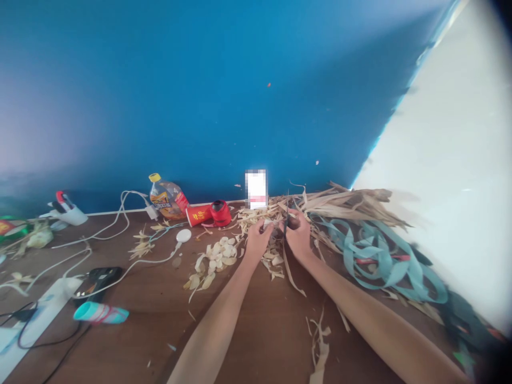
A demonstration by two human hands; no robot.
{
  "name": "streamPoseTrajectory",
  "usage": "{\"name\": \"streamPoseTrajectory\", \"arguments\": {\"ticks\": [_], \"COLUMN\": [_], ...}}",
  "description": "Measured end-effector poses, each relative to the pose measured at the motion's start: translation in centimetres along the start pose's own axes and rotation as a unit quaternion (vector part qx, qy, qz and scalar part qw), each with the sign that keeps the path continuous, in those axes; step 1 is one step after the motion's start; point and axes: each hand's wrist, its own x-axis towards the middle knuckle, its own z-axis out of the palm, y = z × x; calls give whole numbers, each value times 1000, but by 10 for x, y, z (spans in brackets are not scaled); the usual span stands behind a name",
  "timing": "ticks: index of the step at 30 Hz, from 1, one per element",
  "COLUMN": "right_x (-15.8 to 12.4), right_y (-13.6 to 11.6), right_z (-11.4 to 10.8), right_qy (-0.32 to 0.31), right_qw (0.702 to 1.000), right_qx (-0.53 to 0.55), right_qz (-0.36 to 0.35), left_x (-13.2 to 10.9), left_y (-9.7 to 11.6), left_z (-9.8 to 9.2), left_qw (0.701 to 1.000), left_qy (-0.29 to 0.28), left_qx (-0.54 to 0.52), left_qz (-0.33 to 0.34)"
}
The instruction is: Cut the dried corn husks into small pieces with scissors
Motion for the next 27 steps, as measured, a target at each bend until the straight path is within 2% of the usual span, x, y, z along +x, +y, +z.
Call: {"name": "streamPoseTrajectory", "arguments": {"ticks": [7,11,14,17,27], "right_x": [-2,-6,-9,-11,-9], "right_y": [-2,-4,-5,-8,-4], "right_z": [0,0,0,-1,1], "right_qy": [-36,-34,-24,-29,-13], "right_qw": [998,996,989,981,987], "right_qx": [-32,-71,-118,-146,-123], "right_qz": [-30,-50,-86,-124,-106], "left_x": [1,2,2,1,2], "left_y": [-4,-7,-10,-12,-10], "left_z": [-1,2,3,4,1], "left_qw": [1000,998,996,996,997], "left_qy": [-3,-26,-50,-59,-50], "left_qx": [-17,-43,-53,-47,-38], "left_qz": [3,-29,-59,-52,-33]}}
